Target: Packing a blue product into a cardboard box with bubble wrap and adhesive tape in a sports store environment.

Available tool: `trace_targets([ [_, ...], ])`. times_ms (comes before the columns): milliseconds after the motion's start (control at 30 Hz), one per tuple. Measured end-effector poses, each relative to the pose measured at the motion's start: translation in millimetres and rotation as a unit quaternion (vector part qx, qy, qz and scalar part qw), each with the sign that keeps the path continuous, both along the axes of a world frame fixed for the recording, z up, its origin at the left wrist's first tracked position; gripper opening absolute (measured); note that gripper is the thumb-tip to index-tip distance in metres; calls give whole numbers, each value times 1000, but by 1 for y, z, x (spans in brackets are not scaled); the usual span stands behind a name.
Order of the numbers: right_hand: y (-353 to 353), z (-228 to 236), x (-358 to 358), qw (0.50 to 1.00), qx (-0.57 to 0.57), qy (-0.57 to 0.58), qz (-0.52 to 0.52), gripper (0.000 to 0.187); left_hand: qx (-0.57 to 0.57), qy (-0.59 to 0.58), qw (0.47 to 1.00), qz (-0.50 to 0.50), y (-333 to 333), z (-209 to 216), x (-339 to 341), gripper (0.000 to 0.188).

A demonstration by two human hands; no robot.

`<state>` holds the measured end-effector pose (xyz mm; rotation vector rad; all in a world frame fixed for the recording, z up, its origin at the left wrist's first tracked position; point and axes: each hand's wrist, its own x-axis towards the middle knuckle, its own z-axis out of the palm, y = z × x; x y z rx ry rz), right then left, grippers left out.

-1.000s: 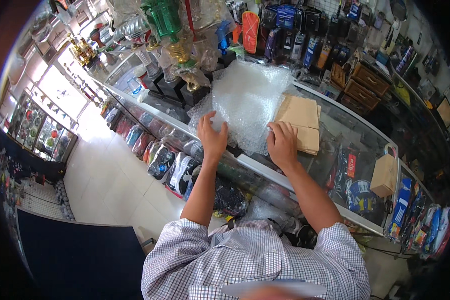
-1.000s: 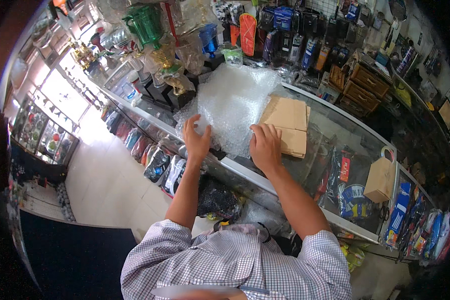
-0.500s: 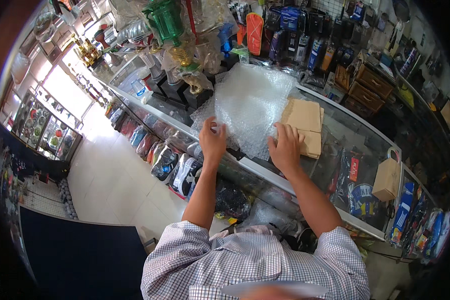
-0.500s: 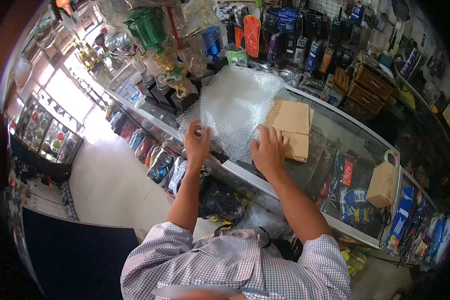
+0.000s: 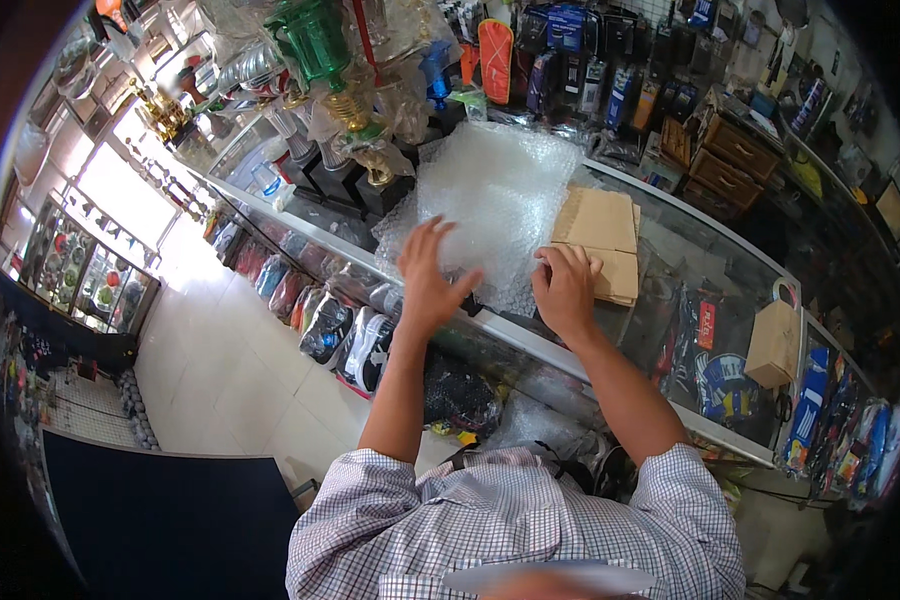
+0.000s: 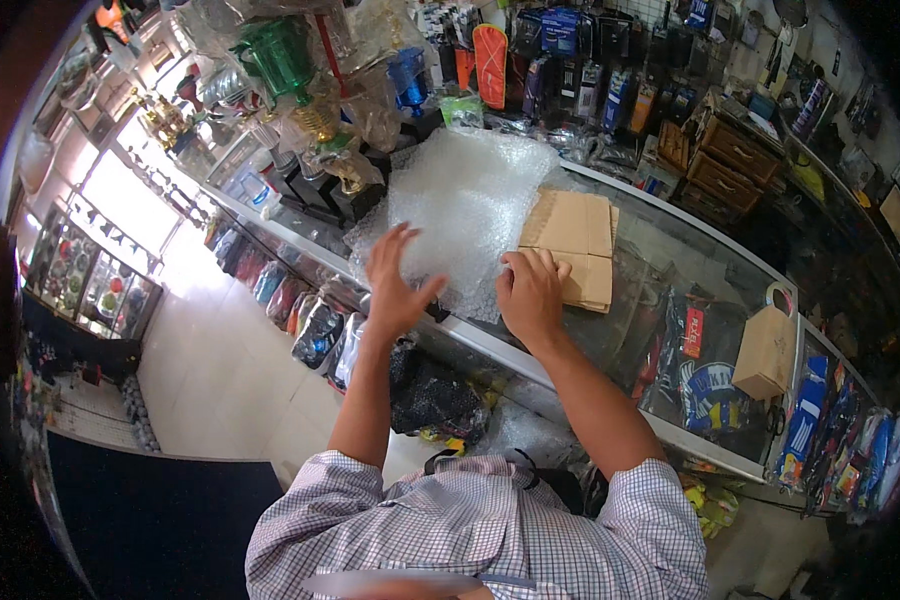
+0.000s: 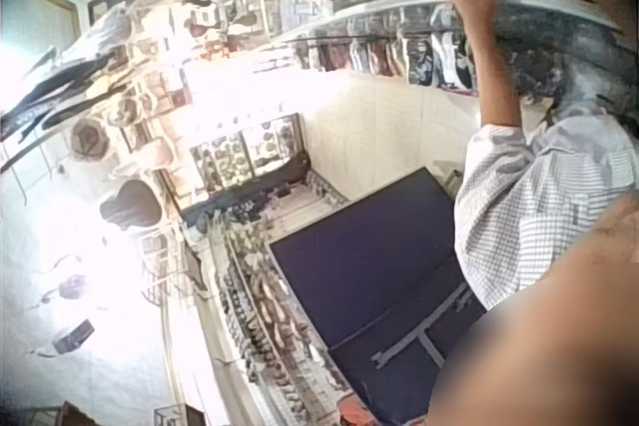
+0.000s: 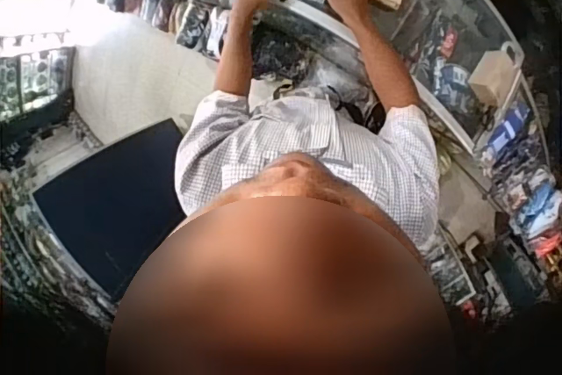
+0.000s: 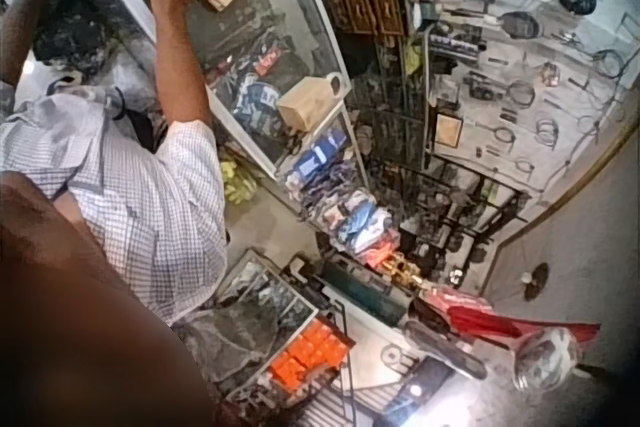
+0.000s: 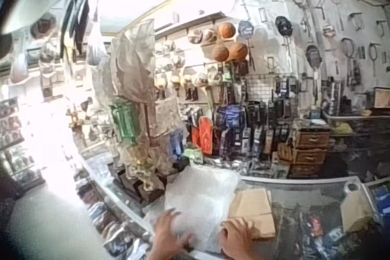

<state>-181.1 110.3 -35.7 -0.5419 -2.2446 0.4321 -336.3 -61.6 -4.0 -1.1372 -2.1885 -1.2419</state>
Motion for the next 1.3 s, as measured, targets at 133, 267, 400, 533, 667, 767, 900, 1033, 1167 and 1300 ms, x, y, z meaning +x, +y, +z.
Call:
trace_targets([
  [133, -6, 4, -4, 1000, 9, 12, 9, 15, -179, 54, 980, -66, 1, -10, 4, 38],
  [267, -3, -1, -4, 1000, 18, 23, 8, 16, -167, -56, 983, -58, 11, -10, -3, 28],
  [400, -5, -1, -6, 1000, 25, 14, 4, 17, -49, -147, 988, -29, 8, -19, -22, 23],
  [533, -4, 1, -3, 1000, 22, -16, -9, 20, 94, -173, 979, -51, 3, -9, -29, 26],
  [667, -9, 21, -3, 995, 22, 77, 51, 38, 135, -128, 981, -56, -2, 19, 2, 19],
  [767, -1, 13, -5, 980, -24, 141, 135, 56, 60, 22, 991, -117, 0, 27, 27, 23],
  [900, 5, -2, -4, 870, -335, 232, 278, 60, -18, 74, 975, -207, 13, 17, 46, 33],
  [1033, -2, 23, -3, 838, -429, 245, 230, 61, -36, 114, 967, -223, 16, 0, 43, 41],
  [1167, 10, 26, 3, 879, -425, 187, 112, 56, -35, 43, 991, -118, 24, 4, 38, 63],
  [1300, 20, 20, 9, 870, -459, 172, 54, 47, -3, -10, 1000, -24, 39, 4, 8, 98],
])
